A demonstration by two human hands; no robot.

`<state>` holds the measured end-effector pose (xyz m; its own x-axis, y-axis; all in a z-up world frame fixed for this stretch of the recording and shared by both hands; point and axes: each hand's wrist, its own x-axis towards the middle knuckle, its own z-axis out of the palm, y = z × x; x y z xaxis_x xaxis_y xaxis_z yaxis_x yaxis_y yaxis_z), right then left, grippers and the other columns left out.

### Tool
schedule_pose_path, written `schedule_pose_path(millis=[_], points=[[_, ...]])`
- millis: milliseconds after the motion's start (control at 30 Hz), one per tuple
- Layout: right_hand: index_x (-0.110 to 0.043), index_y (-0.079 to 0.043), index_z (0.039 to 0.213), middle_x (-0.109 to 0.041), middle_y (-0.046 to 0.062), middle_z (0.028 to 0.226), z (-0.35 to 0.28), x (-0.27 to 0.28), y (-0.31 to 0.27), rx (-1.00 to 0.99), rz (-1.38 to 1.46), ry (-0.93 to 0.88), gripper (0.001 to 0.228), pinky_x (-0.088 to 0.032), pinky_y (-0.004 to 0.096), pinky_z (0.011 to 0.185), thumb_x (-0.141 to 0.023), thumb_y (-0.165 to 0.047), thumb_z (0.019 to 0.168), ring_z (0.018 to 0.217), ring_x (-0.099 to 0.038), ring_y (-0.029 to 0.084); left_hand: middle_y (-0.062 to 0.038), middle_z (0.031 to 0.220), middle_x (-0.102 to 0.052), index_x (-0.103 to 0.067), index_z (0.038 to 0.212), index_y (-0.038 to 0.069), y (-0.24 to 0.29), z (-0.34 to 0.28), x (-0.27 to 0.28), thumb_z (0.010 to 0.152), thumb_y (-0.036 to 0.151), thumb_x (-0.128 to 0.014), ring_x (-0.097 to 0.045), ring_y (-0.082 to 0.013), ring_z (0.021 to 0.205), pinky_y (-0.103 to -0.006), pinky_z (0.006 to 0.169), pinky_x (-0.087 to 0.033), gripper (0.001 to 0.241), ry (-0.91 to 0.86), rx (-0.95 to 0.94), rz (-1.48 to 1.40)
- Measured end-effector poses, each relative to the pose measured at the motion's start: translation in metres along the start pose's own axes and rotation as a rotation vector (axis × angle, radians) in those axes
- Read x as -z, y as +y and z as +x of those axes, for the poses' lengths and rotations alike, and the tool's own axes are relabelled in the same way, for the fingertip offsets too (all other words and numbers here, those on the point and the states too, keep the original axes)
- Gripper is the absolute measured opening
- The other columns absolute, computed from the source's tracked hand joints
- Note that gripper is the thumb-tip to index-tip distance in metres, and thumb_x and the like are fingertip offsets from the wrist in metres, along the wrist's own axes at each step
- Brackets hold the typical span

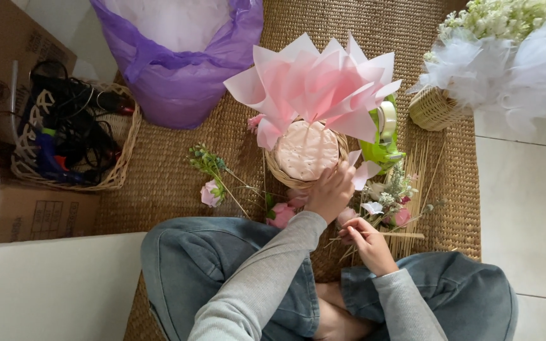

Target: The person sits on a woven mat and arranges pink tissue paper and artificial flowers into a small wicker basket. They fold the tissue paper, place it in the basket, and insert several flower stems to create a decorative arrangement.

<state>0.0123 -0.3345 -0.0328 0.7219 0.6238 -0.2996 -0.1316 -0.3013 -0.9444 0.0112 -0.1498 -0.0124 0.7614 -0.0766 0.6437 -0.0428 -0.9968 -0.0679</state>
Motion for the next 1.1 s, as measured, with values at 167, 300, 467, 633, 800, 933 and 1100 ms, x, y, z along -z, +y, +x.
schedule_pose_path(millis=[167,300,467,633,800,933,1100], points=[[-0.063,-0.001,0.101,-0.07,0.017,0.081,-0.007,0.009,-0.013,0.003,-0.012,0.004,0.019,-0.058,0.037,0.07,-0.047,-0.004,0.091,0.071,-0.068,0.02,-0.012,0.125,-0.047,-0.053,0.102,0.007,0.012,-0.013,-0.015,0.09,0.01,-0.042,-0.037,-0.0305,0.128,-0.0464,0.097,-0.032,0.017,-0.085,-0.036,0.077],[-0.064,-0.004,0.1,-0.071,0.017,0.082,-0.01,0.007,-0.025,-0.029,-0.181,-0.016,0.016,-0.058,0.039,0.073,-0.054,-0.004,0.088,0.075,-0.068,0.022,-0.011,0.123,-0.046,-0.052,0.094,0.009,0.012,-0.008,-0.011,0.088,0.004,-0.044,-0.036,-0.0315,0.129,-0.045,0.091,-0.033,0.011,-0.176,-0.05,0.277],[-0.066,-0.017,0.096,-0.072,0.011,0.083,-0.015,0.0,-0.034,-0.07,-0.528,-0.109,0.019,-0.054,0.043,0.076,-0.058,-0.011,0.079,0.081,-0.069,0.029,-0.012,0.133,-0.044,-0.054,0.102,0.007,0.017,-0.011,-0.014,0.091,0.007,-0.041,-0.026,-0.0287,0.136,-0.0486,0.107,-0.02,0.017,-0.191,-0.039,0.197],[-0.065,-0.018,0.092,-0.071,0.01,0.081,-0.011,0.001,-0.015,-0.041,-0.644,-0.144,0.018,-0.053,0.043,0.075,-0.059,-0.011,0.076,0.081,-0.067,0.032,-0.012,0.121,-0.054,-0.057,0.102,0.006,0.026,-0.015,-0.044,0.087,0.007,-0.04,-0.025,-0.0261,0.138,-0.0537,0.117,-0.002,0.022,-0.225,-0.043,0.158],[-0.063,-0.017,0.088,-0.071,0.009,0.08,-0.012,0.001,-0.006,-0.12,-0.671,-0.234,0.019,-0.052,0.044,0.076,-0.061,-0.014,0.07,0.084,-0.066,0.032,-0.004,0.101,-0.052,-0.055,0.088,0.006,0.036,0.001,-0.005,0.087,0.005,-0.037,-0.036,-0.0201,0.129,-0.049,0.122,-0.005,0.018,-0.215,0.094,0.362],[-0.063,-0.018,0.097,-0.07,0.012,0.092,-0.015,-0.001,-0.016,-0.163,-0.656,-0.269,0.031,-0.054,0.042,0.081,-0.059,-0.002,0.07,0.09,-0.067,0.034,0.001,0.11,-0.05,-0.05,0.091,0.013,0.011,-0.001,-0.023,0.086,0.02,-0.045,-0.036,-0.0144,0.124,-0.0503,0.118,-0.003,0.01,-0.23,0.178,-0.077],[-0.07,-0.019,0.102,-0.07,0.006,0.084,-0.014,0.008,-0.04,0.026,-0.402,0.042,0.043,-0.053,0.033,0.071,-0.057,0.007,0.07,0.072,-0.067,0.021,0.01,0.103,-0.053,-0.058,0.097,0.028,-0.008,-0.014,-0.047,0.081,0.03,-0.059,-0.05,-0.011,0.109,-0.0385,0.103,-0.032,0.016,-0.046,0.373,-0.525]])
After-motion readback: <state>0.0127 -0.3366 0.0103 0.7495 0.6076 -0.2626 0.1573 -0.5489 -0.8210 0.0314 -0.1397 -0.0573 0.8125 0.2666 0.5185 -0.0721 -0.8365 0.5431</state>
